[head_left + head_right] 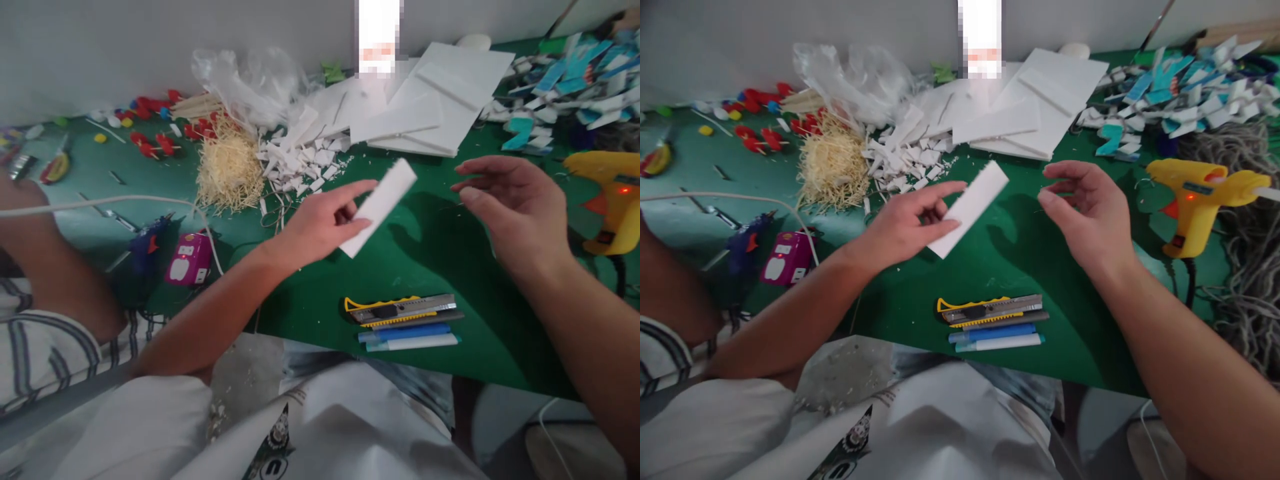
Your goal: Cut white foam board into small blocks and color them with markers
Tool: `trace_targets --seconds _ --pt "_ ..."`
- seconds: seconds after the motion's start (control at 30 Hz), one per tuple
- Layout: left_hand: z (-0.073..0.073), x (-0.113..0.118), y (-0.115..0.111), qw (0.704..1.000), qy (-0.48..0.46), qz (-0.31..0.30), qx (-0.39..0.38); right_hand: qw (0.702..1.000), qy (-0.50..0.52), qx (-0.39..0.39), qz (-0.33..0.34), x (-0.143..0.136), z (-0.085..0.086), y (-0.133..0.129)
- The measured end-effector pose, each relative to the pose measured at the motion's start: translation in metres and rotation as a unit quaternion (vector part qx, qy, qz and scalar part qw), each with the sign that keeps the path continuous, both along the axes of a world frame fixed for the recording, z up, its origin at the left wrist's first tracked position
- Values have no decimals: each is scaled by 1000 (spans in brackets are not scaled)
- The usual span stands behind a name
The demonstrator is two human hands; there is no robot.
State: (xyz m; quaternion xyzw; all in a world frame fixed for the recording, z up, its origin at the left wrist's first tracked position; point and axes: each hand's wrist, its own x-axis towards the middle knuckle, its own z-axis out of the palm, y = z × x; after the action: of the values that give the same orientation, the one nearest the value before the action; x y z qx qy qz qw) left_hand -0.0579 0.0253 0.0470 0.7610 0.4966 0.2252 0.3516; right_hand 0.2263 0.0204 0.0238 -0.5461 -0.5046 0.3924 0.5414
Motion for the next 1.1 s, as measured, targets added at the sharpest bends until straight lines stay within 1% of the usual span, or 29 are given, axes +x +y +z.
trace_targets --seconds 0.07,0.1,0.17,0.23,0.3,0.4,0.47,0.57,0.67,0.8,0.9,1.0,1.1 --pt "-3 14 -9 997 -50 -44 -43 1000 -8 -4 29 -3 1 -4" --pt "-5 20 -12 995 -61 -60 -52 999 -12 -13 41 -4 0 -5" --pt "-9 27 -16 992 -74 -90 -48 998 -18 -39 55 -6 -1 -7" --pt "-12 27 -17 991 -91 -96 -32 997 -20 -50 53 -6 -1 -6" --pt "-15 23 -15 990 -123 -57 -27 998 -13 -40 38 -5 -1 -5" --pt "-18 15 -11 984 -169 39 -50 1000 10 -11 -3 -2 -2 0" --pt "-18 11 -10 980 -169 70 -75 999 24 6 -26 0 -5 3" --pt "-17 11 -10 981 -150 72 -103 999 22 19 -42 3 -9 6" --pt "-17 14 -13 980 -147 72 -113 999 16 26 -44 4 -10 7" --pt "-18 15 -12 978 -166 72 -107 999 31 21 -33 2 -7 5" --pt "-16 13 -9 974 -178 77 -117 999 34 14 -25 0 -5 4" --pt "-15 11 -6 968 -189 95 -139 999 16 14 -31 0 -6 5" --pt "-17 10 -4 960 -210 109 -149 999 -4 4 -32 0 -6 6"
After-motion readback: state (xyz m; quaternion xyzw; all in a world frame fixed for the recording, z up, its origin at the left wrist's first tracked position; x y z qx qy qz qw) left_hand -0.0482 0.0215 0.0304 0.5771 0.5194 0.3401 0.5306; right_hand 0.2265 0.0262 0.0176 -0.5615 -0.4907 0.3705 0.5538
